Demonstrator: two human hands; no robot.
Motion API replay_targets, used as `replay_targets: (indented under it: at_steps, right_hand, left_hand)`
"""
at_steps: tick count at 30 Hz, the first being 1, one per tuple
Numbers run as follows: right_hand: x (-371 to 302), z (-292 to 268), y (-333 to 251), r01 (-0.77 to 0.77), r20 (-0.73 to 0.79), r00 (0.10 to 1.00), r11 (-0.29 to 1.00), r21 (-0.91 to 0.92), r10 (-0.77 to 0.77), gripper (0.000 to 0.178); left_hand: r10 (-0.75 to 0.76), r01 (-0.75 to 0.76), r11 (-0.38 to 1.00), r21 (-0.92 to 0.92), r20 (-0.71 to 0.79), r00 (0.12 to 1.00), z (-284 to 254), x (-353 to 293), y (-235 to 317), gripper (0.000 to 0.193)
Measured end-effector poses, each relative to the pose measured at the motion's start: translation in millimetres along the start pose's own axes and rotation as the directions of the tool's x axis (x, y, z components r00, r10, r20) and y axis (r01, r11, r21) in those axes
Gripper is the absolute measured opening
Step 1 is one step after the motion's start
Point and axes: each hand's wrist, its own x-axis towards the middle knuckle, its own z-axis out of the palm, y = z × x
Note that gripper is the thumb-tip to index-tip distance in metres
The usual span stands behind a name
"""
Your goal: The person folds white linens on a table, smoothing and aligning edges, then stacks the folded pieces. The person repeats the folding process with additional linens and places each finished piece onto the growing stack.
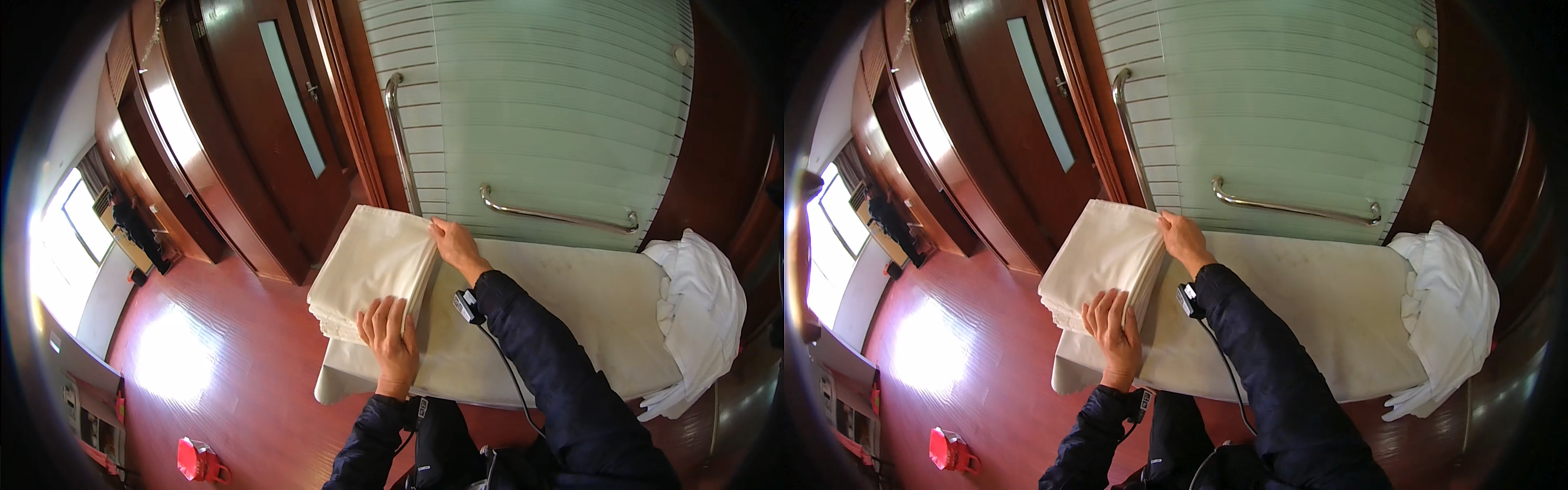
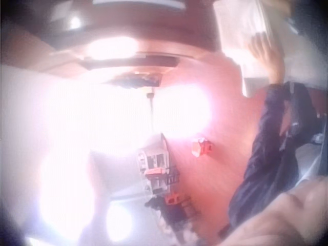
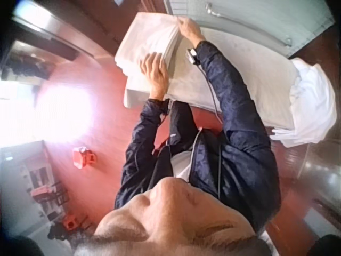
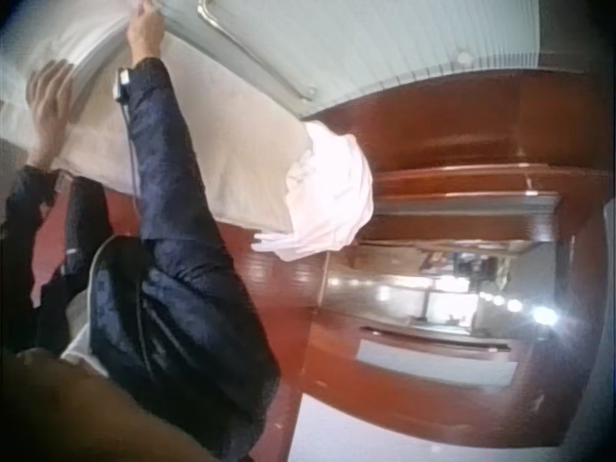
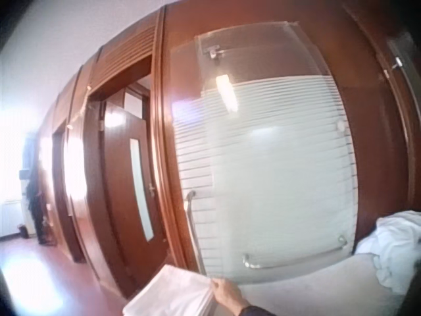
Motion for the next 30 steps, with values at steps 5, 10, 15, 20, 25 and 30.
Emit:
replay_targets:
  at_steps: [5,10,15,20,25,30]
  right_hand:
    - [-38,-2,6,-0.117,0.085,0.990,0.991,0.067,0.111,0.079]
    - [-105,-17,40,0.044,0.178,0.983,0.999,0.020,-0.047,0.077]
    - [-170,-86,81,0.281,0.304,0.920,0.957,-0.068,-0.248,0.052]
    - [-262,-184,104,0.162,0.260,0.958,0.976,-0.144,-0.120,0.047]
    - [-357,-261,124,-0.098,0.095,0.991,0.995,0.007,0.097,0.052]
    - [-404,-291,149,-0.037,-0.069,0.998,0.843,-0.537,0.000,0.054]
  left_hand:
    - [-0.050,0.051,0.998,0.027,-0.024,0.998,1,-6,6,0.034]
    - [-0.075,0.079,0.993,0.089,-0.043,0.996,-8,-10,22,0.034]
    - [-0.138,0.127,0.984,0.122,0.087,0.987,-40,32,-23,0.034]
    - [-0.245,0.145,0.925,0.351,0.259,0.934,-57,77,-97,0.058]
    - [-0.455,0.238,0.847,0.474,0.417,0.787,-66,61,-103,0.062]
    - [-0.507,0.137,0.747,0.651,0.425,0.750,-62,71,-101,0.052]
